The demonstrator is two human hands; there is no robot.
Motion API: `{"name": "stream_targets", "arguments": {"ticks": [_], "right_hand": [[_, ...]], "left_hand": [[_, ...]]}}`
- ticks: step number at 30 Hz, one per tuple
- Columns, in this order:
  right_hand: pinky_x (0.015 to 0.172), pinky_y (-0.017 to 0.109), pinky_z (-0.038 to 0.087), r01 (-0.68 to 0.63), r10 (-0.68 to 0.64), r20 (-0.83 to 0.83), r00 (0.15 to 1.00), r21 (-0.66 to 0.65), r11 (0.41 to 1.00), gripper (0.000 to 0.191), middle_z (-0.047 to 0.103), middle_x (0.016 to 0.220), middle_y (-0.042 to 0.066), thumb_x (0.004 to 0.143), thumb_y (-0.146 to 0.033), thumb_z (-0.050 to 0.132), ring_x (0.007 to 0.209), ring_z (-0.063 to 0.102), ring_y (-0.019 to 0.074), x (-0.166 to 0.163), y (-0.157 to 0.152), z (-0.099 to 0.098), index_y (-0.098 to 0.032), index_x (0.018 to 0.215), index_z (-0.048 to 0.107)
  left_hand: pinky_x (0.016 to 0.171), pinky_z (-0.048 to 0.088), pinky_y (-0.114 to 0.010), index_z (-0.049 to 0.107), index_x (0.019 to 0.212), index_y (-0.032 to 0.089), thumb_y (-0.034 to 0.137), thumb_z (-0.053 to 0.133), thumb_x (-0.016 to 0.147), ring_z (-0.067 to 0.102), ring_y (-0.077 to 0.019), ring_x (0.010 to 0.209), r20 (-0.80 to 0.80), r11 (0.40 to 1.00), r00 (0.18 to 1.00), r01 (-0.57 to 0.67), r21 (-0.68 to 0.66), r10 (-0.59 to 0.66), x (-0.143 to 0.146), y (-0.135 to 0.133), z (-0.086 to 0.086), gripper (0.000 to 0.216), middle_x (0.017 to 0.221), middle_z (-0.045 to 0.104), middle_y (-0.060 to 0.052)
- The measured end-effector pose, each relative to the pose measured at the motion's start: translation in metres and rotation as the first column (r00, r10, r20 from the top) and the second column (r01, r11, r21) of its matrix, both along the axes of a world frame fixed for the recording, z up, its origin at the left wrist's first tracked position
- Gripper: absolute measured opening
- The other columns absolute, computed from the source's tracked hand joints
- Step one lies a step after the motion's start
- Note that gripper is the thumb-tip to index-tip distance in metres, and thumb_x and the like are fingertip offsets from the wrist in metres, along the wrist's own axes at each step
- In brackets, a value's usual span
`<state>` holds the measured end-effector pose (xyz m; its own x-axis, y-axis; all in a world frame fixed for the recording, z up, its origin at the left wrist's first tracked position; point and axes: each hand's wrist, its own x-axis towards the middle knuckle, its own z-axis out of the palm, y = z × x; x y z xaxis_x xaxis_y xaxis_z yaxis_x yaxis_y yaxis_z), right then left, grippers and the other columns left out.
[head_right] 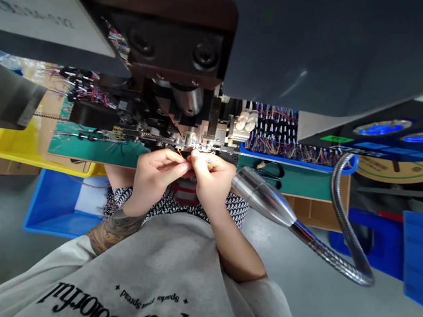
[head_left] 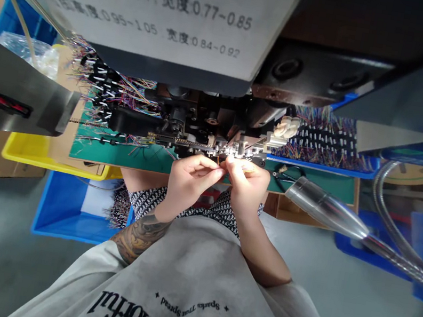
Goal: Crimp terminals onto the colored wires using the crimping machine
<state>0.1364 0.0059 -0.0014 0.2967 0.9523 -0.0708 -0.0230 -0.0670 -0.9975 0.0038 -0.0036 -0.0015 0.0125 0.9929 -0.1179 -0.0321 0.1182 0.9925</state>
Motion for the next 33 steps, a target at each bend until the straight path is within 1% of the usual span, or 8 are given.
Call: {"name": "stream_targets", "arguments": {"ticks": [4, 9, 12, 15, 19, 27, 31, 33], "right_hand": [[0.055, 0.028, 0.05, 0.003, -0.003, -0.02, 1.0, 0.005, 1.0, 0.024, 0.065, 0.056, -0.001, 0.085, -0.036, 0.075, 0.051, 0.054, 0.0111, -0.0005, 0.001, -0.0014, -0.02, 0.067, 0.077], [0.058, 0.029, 0.053, -0.046, 0.045, 0.042, 0.998, 0.022, 0.999, 0.019, 0.073, 0.065, 0.001, 0.085, -0.035, 0.074, 0.06, 0.063, 0.0145, -0.0003, -0.0011, -0.0007, -0.021, 0.074, 0.082], [0.061, 0.03, 0.055, -0.078, 0.074, 0.075, 0.994, 0.045, 0.996, 0.016, 0.075, 0.068, 0.001, 0.086, -0.033, 0.074, 0.065, 0.067, 0.016, 0.0, -0.0027, -0.0002, -0.022, 0.079, 0.084], [0.062, 0.03, 0.056, -0.063, 0.057, 0.076, 0.995, 0.074, 0.995, 0.016, 0.077, 0.07, 0.001, 0.086, -0.031, 0.075, 0.064, 0.068, 0.0152, 0.0003, -0.0031, 0.0003, -0.022, 0.076, 0.083], [0.053, 0.027, 0.05, -0.007, 0.004, 0.054, 0.999, 0.063, 0.998, 0.022, 0.072, 0.062, 0.0, 0.086, -0.033, 0.075, 0.055, 0.061, 0.0126, 0.0005, -0.0015, 0.0001, -0.021, 0.068, 0.079], [0.055, 0.03, 0.05, -0.027, 0.027, 0.03, 0.999, 0.016, 1.0, 0.028, 0.074, 0.066, 0.001, 0.088, -0.041, 0.076, 0.059, 0.063, 0.0142, 0.002, 0.0017, -0.0079, -0.021, 0.068, 0.077], [0.06, 0.031, 0.054, -0.063, 0.061, 0.088, 0.994, 0.031, 0.998, 0.025, 0.076, 0.072, 0.002, 0.089, -0.041, 0.074, 0.064, 0.066, 0.0157, 0.003, 0.0, -0.0066, -0.021, 0.074, 0.079], [0.06, 0.031, 0.053, -0.102, 0.092, 0.148, 0.985, 0.061, 0.993, 0.02, 0.074, 0.071, 0.002, 0.089, -0.039, 0.073, 0.065, 0.065, 0.0153, 0.0069, -0.005, -0.0061, -0.021, 0.083, 0.081]], "left_hand": [[0.071, 0.067, -0.03, 0.076, 0.085, 0.02, 0.037, 0.081, 0.087, 0.077, -0.0177, 0.074, 0.004, 1.0, 1.0, -0.005, -0.011, 0.005, -0.0012, 0.0007, -0.0022, 0.018, 0.081, 0.079, -0.003], [0.072, 0.068, -0.031, 0.076, 0.087, 0.019, 0.038, 0.082, 0.085, 0.079, -0.0195, 0.076, 0.023, 0.998, 0.998, -0.056, -0.04, 0.057, -0.0001, 0.0017, -0.0046, 0.02, 0.083, 0.081, -0.004], [0.07, 0.067, -0.031, 0.078, 0.085, 0.018, 0.036, 0.082, 0.085, 0.079, -0.02, 0.073, 0.019, 0.999, 0.999, -0.031, -0.038, 0.031, 0.0005, 0.0017, -0.0031, 0.019, 0.081, 0.082, -0.005], [0.067, 0.066, -0.029, 0.079, 0.082, 0.018, 0.033, 0.085, 0.08, 0.079, -0.0195, 0.071, 0.005, 0.999, 1.0, -0.015, -0.04, 0.015, 0.0015, 0.0012, -0.0004, 0.016, 0.079, 0.082, -0.004], [0.069, 0.066, -0.027, 0.078, 0.08, 0.017, 0.031, 0.086, 0.079, 0.079, -0.018, 0.072, 0.017, 1.0, 1.0, -0.019, -0.025, 0.019, 0.0035, 0.001, 0.0023, 0.016, 0.08, 0.082, -0.004], [0.076, 0.069, -0.03, 0.078, 0.083, 0.018, 0.027, 0.085, 0.079, 0.081, -0.0179, 0.076, 0.028, 1.0, 1.0, -0.009, 0.009, 0.009, 0.0033, 0.0008, 0.0014, 0.012, 0.082, 0.083, -0.003], [0.079, 0.071, -0.033, 0.079, 0.087, 0.017, 0.026, 0.085, 0.078, 0.082, -0.0202, 0.079, 0.035, 1.0, 0.999, 0.009, -0.01, -0.009, 0.0036, 0.0006, 0.002, 0.014, 0.086, 0.084, -0.006], [0.081, 0.071, -0.035, 0.08, 0.09, 0.016, 0.027, 0.086, 0.076, 0.082, -0.0215, 0.082, 0.037, 0.999, 0.999, 0.037, -0.032, -0.036, 0.0027, 0.0, 0.0023, 0.018, 0.089, 0.084, -0.007]]}}
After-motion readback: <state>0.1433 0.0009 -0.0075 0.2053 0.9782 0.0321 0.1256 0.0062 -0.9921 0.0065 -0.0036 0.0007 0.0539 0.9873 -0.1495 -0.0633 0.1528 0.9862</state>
